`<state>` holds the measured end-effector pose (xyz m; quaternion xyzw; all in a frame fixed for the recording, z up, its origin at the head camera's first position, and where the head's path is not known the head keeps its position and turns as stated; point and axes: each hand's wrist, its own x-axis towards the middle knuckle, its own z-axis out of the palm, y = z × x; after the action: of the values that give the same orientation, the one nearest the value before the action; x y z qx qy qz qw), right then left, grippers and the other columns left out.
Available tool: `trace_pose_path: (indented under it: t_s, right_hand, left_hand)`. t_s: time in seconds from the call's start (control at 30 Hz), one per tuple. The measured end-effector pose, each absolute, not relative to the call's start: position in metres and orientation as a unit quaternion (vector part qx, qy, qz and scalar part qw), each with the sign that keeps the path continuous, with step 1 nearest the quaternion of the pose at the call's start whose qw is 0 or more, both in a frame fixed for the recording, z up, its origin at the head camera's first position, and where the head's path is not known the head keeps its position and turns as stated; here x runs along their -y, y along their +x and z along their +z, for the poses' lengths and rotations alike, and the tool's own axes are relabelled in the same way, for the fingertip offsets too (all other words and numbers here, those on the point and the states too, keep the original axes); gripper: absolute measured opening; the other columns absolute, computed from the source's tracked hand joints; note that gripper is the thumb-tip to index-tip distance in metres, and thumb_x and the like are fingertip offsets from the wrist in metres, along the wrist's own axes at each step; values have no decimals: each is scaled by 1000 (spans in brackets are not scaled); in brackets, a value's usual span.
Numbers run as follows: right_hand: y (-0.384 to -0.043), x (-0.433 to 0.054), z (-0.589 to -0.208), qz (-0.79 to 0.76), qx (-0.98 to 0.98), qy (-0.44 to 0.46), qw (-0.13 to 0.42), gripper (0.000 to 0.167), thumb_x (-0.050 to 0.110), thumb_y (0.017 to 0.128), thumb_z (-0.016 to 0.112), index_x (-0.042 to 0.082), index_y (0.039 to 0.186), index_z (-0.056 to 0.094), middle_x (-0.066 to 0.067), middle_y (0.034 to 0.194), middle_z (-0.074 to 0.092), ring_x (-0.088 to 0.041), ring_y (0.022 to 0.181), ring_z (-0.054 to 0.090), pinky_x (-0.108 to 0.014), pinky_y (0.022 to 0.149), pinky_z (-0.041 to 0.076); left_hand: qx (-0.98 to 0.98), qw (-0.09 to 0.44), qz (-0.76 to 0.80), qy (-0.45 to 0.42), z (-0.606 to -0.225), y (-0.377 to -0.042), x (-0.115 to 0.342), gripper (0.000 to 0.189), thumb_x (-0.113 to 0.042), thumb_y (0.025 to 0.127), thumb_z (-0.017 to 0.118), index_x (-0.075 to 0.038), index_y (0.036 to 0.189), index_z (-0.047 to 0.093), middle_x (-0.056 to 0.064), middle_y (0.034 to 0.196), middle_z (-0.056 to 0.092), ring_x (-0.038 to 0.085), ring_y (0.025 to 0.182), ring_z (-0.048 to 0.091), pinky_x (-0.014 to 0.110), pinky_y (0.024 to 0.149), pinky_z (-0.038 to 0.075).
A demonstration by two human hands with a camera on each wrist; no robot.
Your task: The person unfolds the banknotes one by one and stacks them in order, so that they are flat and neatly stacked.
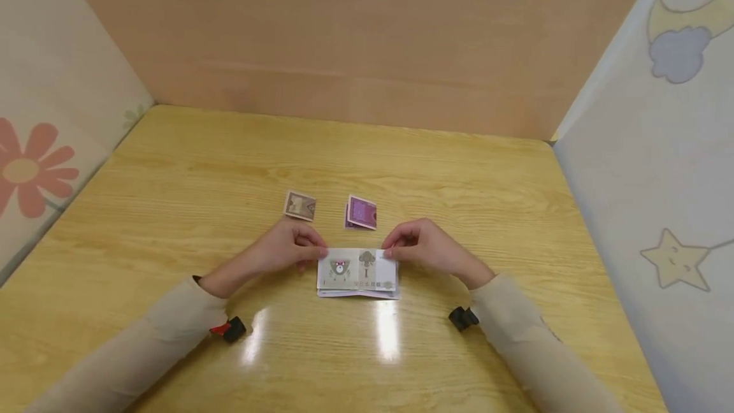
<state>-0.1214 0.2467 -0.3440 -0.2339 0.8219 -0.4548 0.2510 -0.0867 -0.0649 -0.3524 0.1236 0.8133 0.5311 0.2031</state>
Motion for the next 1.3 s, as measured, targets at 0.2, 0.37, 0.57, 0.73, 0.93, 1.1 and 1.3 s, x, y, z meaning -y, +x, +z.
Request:
trace_pose_path:
  t_s: [0.2, 0.37, 0.57, 0.73, 0.93, 1.1, 1.3]
  right_hand:
    - [-121, -244, -351, -421, -837, -254, 241, 5, 11, 92, 75, 8, 97, 75, -2, 87, 71, -14, 74, 58, -23, 63, 47]
    - [-120, -242, -354, -392, -849, -267, 234, 4, 10, 91, 75, 10, 96, 74, 2, 84, 69, -15, 76, 59, -24, 66, 48]
    - [-120, -240, -356, -377, -853, -276, 232, 5, 12, 91, 76, 11, 94, 73, 4, 83, 68, -14, 74, 58, -24, 64, 47]
    - [-120, -239, -357, -368, -857, -277, 230, 6, 14, 90, 77, 11, 93, 73, 5, 80, 66, -13, 71, 56, -24, 62, 45]
    - [-119, -239, -355, -368, -859, -279, 223, 5, 9, 90, 76, 9, 93, 72, 5, 79, 64, -12, 71, 55, -23, 62, 45]
    - [-119, -238, -355, -369, -858, -282, 220, 5, 4, 91, 74, 8, 94, 71, 3, 79, 62, -13, 71, 54, -24, 62, 45]
    - [-119, -238, -355, -365, -862, -276, 218, 8, 5, 90, 75, 7, 97, 71, 2, 78, 61, -14, 71, 54, -24, 61, 45]
  left_hand:
    - [-863, 179, 451, 144, -356, -88, 61, 6, -15, 89, 78, -14, 84, 75, -4, 76, 66, 12, 72, 57, 29, 66, 48]
    - [-884, 172, 406, 152, -357, -91, 58, 9, -16, 88, 79, -16, 80, 74, -6, 75, 65, 12, 73, 57, 29, 67, 48]
    - [-900, 170, 372, 153, -356, -93, 56, 11, -16, 88, 80, -17, 79, 73, -6, 75, 63, 12, 72, 56, 28, 65, 47]
    - [-904, 169, 363, 148, -355, -92, 54, 13, -16, 87, 81, -17, 78, 72, -5, 74, 62, 12, 70, 55, 28, 64, 46]
    - [-909, 161, 355, 148, -353, -90, 51, 15, -15, 86, 82, -17, 78, 69, -5, 71, 60, 11, 65, 53, 27, 60, 43]
    - [-913, 152, 349, 148, -353, -89, 50, 18, -15, 85, 82, -16, 80, 65, -3, 69, 57, 12, 62, 50, 26, 56, 39]
    - [-916, 142, 344, 151, -356, -89, 49, 19, -16, 85, 82, -18, 79, 65, -4, 67, 56, 11, 60, 49, 26, 54, 37]
